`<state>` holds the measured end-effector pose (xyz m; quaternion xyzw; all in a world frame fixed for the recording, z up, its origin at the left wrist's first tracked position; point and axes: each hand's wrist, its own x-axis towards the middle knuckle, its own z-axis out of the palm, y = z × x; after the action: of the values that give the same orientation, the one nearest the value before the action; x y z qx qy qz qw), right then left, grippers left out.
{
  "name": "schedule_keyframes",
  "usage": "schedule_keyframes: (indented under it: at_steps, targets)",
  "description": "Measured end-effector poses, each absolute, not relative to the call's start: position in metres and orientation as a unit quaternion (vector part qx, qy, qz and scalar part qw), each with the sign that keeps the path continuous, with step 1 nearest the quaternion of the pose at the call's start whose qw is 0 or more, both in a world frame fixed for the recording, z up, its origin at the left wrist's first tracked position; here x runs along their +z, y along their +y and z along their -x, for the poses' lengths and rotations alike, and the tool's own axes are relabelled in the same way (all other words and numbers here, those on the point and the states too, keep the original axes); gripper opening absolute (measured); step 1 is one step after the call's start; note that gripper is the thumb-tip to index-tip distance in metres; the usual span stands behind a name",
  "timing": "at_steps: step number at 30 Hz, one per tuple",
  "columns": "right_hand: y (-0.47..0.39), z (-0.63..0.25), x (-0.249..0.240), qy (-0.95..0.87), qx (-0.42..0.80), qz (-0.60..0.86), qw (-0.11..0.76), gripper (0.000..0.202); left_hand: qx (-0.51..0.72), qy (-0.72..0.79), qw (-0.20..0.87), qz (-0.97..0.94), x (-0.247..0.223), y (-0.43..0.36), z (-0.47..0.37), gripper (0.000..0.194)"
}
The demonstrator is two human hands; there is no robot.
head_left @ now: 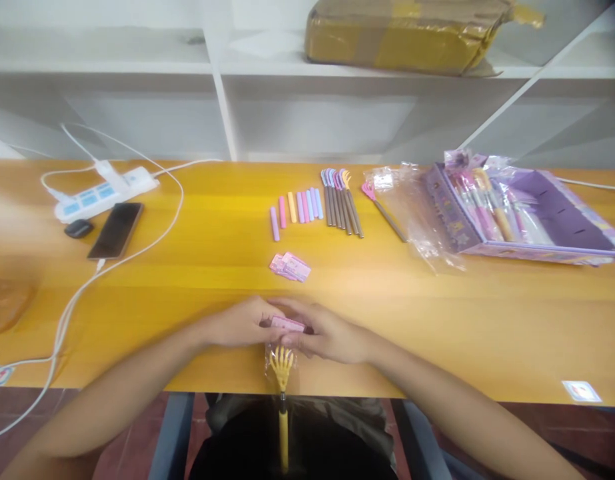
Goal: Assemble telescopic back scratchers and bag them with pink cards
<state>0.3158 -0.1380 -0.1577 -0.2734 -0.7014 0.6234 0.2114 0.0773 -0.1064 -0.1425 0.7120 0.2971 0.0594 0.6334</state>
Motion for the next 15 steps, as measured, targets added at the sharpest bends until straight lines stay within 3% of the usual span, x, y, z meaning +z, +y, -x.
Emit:
schedule_keyframes:
  at_steps: [3,15]
  targets:
    - [-0.1379,-0.3169,-0.1598,-0.649,0.689,0.259,0.191,0.07,0.059,0.261,0.667,-0.695,-0.1392,-0.1047,-0.0775,0.044]
    - [-0.1358,-0.3205,-0.1607,-0.696,0.663,0.218,0.167,0.078,0.004,0.2,0.72,-0.664,-0.1329,-0.0963,-0.0685,0.039]
